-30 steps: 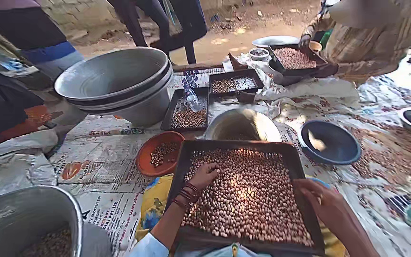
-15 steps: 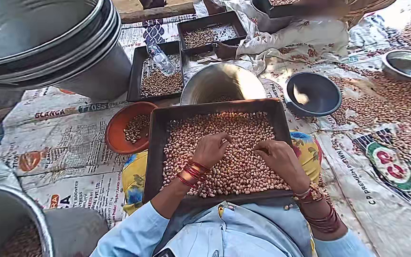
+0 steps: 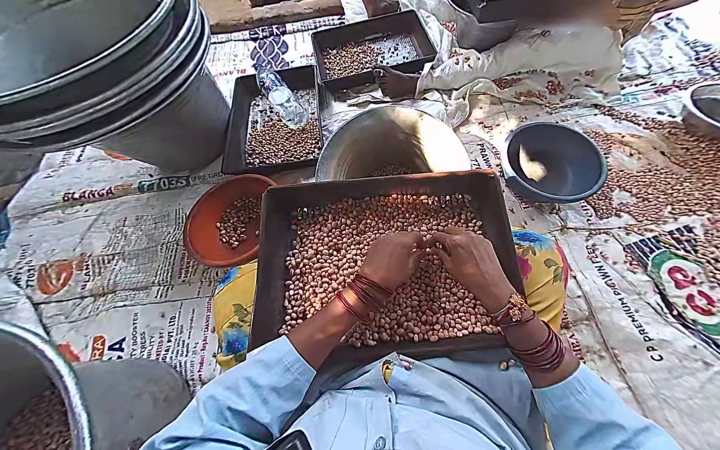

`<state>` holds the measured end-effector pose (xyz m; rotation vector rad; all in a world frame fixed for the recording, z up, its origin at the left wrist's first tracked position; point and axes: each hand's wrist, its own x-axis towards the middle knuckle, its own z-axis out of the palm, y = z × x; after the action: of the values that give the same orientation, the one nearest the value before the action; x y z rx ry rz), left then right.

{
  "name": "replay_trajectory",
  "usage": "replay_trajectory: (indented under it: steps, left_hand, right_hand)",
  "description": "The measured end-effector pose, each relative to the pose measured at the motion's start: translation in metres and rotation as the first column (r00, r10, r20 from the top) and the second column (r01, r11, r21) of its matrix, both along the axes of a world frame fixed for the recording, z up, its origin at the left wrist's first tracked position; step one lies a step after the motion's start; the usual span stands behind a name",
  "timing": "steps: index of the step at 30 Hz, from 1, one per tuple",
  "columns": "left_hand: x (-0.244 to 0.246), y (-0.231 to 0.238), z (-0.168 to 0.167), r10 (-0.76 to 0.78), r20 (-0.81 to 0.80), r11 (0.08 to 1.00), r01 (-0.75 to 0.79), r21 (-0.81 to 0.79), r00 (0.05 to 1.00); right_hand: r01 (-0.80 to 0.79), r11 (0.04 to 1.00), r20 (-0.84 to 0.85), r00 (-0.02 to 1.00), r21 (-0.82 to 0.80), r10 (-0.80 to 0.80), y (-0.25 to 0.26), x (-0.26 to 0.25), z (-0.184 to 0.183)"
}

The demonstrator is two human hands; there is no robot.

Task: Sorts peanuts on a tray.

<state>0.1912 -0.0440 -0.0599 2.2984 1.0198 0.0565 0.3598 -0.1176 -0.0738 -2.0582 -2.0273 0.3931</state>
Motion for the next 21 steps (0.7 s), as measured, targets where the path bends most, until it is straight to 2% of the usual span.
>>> replay_trajectory:
  steps: [3, 5, 7, 11, 13, 15, 17, 19, 21]
  left_hand:
    - [-0.027, 0.024, -0.003, 0.285, 0.28, 0.957, -0.257, -0.131, 0.917]
    - [-0.046, 0.036, -0.003, 0.382, 0.333, 0.92, -0.318, -0.23, 0.862]
    - [-0.055, 0.036, -0.003, 0.349, 0.283, 0.929, -0.291, -0.227, 0.893]
    - [-0.043, 0.012, 0.003, 0.149, 0.06, 0.985, -0.143, -0.093, 0.987]
    - [-0.035, 0.005, 0.002, 0.104, -0.002, 0.994, -0.104, -0.036, 0.995]
    - [-0.029, 0.002, 0.001, 0.073, -0.045, 0.997, -0.074, -0.013, 0.996]
    - [-0.026, 0.001, -0.001, 0.059, -0.071, 0.998, -0.058, 0.01, 0.996]
    - [-0.024, 0.0, -0.001, 0.04, -0.104, 0.999, -0.038, 0.028, 0.994]
    - [-0.022, 0.0, -0.002, 0.022, -0.129, 0.999, -0.019, 0.027, 0.991]
  right_hand:
    - [-0.001, 1.0, -0.003, 1.0, -0.005, 0.001, -0.001, 0.0, 0.0]
    - [-0.008, 1.0, -0.002, 1.0, 0.03, 0.008, -0.002, -0.001, -0.003]
    - [-0.009, 1.0, 0.004, 1.0, 0.021, 0.009, -0.001, -0.001, -0.004]
    - [-0.001, 0.996, -0.024, 1.0, -0.089, -0.001, 0.003, 0.001, 0.001]
    - [0.091, 0.995, -0.178, 0.981, 0.046, -0.081, 0.002, 0.01, 0.004]
    - [0.261, 0.953, -0.303, 0.93, 0.156, -0.205, -0.002, 0.02, 0.015]
    - [0.362, 0.919, -0.328, 0.897, 0.156, -0.298, -0.007, 0.026, 0.025]
    - [0.306, 0.945, -0.288, 0.921, 0.117, -0.263, -0.011, 0.029, 0.023]
    - [0.155, 0.985, -0.21, 0.968, 0.073, -0.137, -0.014, 0.029, 0.014]
